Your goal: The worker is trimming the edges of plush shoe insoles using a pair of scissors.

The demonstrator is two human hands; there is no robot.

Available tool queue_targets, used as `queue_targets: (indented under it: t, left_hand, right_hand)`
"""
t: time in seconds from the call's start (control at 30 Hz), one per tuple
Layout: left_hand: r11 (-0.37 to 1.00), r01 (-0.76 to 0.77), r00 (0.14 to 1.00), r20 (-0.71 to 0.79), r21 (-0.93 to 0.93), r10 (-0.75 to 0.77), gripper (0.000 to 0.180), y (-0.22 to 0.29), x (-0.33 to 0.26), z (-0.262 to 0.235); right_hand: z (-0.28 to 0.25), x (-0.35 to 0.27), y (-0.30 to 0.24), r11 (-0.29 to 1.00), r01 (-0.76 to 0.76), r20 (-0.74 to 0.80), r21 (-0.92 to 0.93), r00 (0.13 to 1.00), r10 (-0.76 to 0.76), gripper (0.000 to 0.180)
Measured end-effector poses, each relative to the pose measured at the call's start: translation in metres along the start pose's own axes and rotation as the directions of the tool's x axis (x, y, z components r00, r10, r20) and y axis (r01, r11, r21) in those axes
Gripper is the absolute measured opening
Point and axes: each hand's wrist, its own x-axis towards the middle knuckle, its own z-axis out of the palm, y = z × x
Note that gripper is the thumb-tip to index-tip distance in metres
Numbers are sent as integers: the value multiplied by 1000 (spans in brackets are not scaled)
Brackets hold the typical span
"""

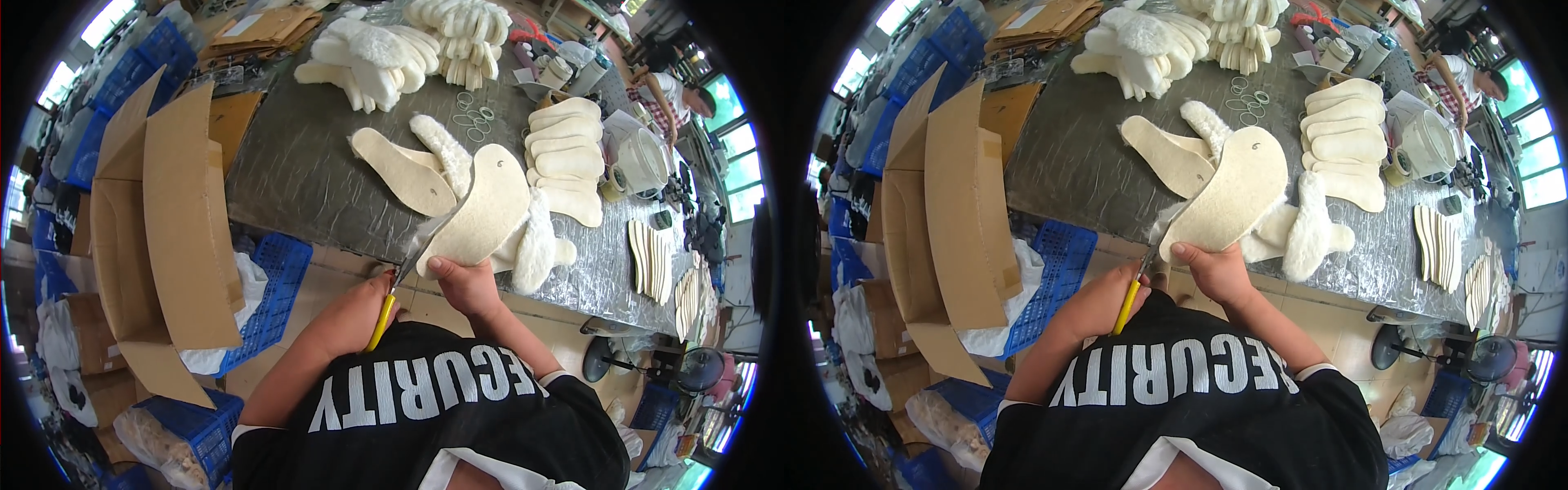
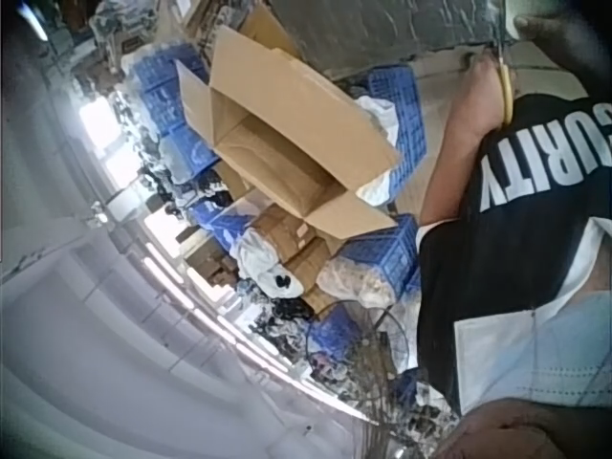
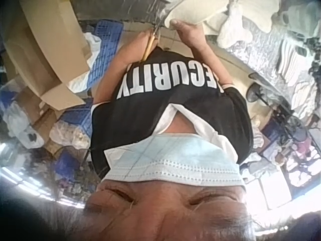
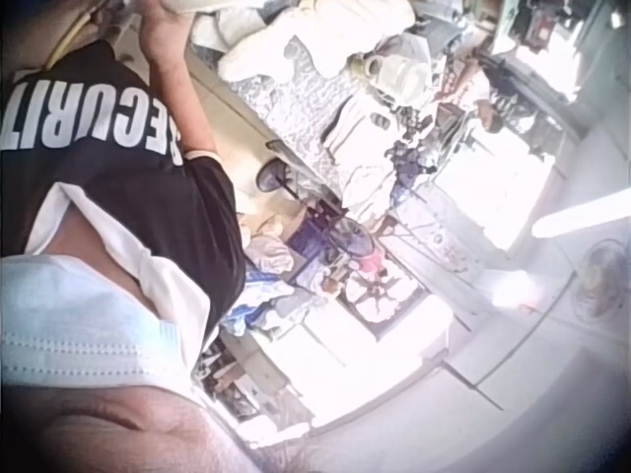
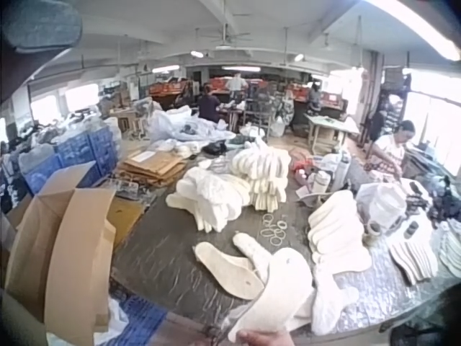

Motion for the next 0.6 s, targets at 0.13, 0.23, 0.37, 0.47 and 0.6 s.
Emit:
queue_targets:
  t: [0.13,0.23,0.37,0.47,0.6]
  left_hand:
    - [1000,-2,1000,0,-10,2,20,2,0,-2]
    - [999,32,998,44,20,-33,19,2,0,-2]
    - [998,25,998,53,56,-28,19,3,-1,-1]
    - [999,21,997,77,45,-25,20,0,-1,-1]
    - [1000,-16,998,55,-19,17,21,-5,0,5]
  right_hand:
    - [-2,1,0,1000,11,10,-28,1000,-11,36]
    - [-3,0,-3,996,-47,-31,-80,999,45,42]
    - [-4,0,-7,995,-30,-35,-99,999,26,41]
    - [-4,0,-9,995,-30,-45,-98,999,25,41]
    - [-8,0,-6,990,-40,-32,-136,999,36,40]
